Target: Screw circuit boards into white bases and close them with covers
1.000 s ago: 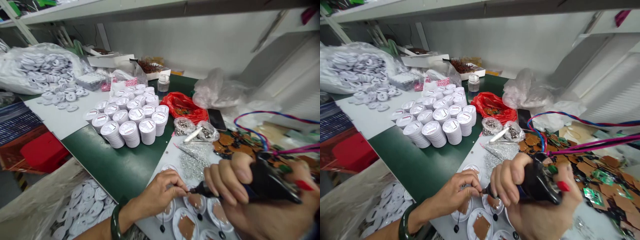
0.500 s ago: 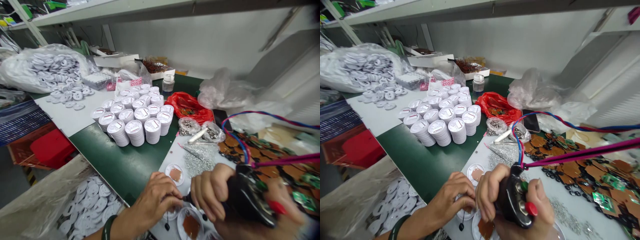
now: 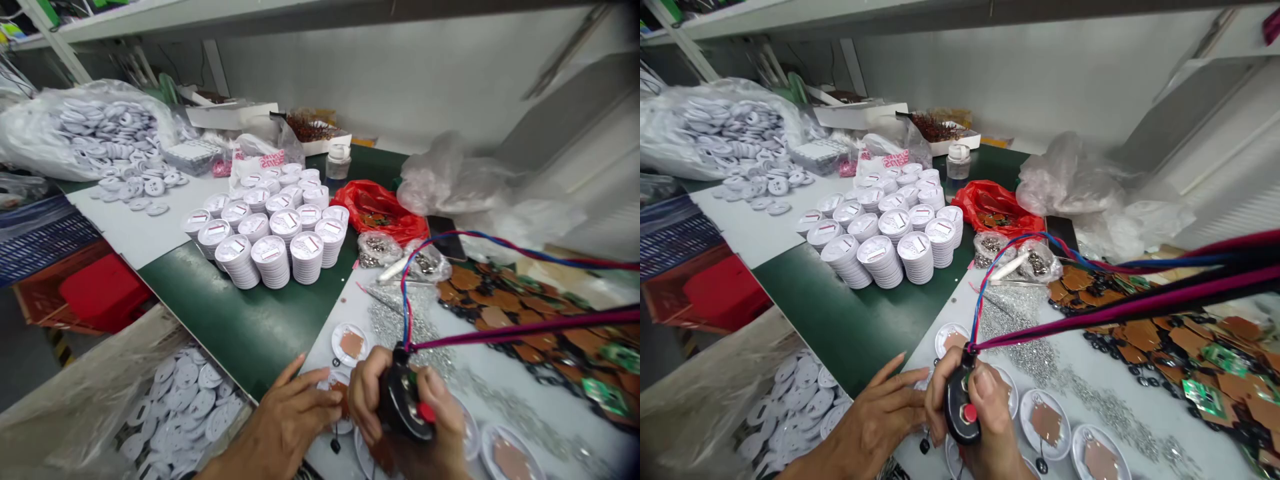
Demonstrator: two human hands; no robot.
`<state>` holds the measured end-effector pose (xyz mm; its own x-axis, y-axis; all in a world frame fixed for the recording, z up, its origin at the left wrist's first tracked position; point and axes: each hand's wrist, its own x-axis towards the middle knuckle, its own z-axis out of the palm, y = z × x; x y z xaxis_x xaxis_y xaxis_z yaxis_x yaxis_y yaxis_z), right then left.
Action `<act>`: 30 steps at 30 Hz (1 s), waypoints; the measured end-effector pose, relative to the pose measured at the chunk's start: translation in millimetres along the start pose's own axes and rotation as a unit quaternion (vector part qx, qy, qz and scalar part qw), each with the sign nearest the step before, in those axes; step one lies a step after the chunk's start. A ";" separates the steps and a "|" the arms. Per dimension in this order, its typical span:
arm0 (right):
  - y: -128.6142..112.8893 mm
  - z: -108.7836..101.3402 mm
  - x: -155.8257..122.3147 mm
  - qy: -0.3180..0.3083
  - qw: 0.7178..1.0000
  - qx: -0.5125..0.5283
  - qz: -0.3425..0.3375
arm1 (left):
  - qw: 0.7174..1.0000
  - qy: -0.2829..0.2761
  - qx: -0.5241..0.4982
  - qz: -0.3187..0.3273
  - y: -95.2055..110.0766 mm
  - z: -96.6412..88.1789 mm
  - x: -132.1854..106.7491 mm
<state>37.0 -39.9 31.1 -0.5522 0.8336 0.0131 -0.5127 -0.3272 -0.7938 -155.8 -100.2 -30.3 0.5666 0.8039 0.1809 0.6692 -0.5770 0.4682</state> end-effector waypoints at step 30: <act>-57.5 -27.4 32.3 0.154 0.972 -0.088 -0.155 | 0.992 0.111 0.036 0.044 -8.6 11.9 6.4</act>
<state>66.6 17.9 60.5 -0.1515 0.9827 0.1070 -0.4883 0.0197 -0.8725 -152.3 -91.9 -43.4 0.5108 0.7568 0.4078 0.6581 -0.6495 0.3810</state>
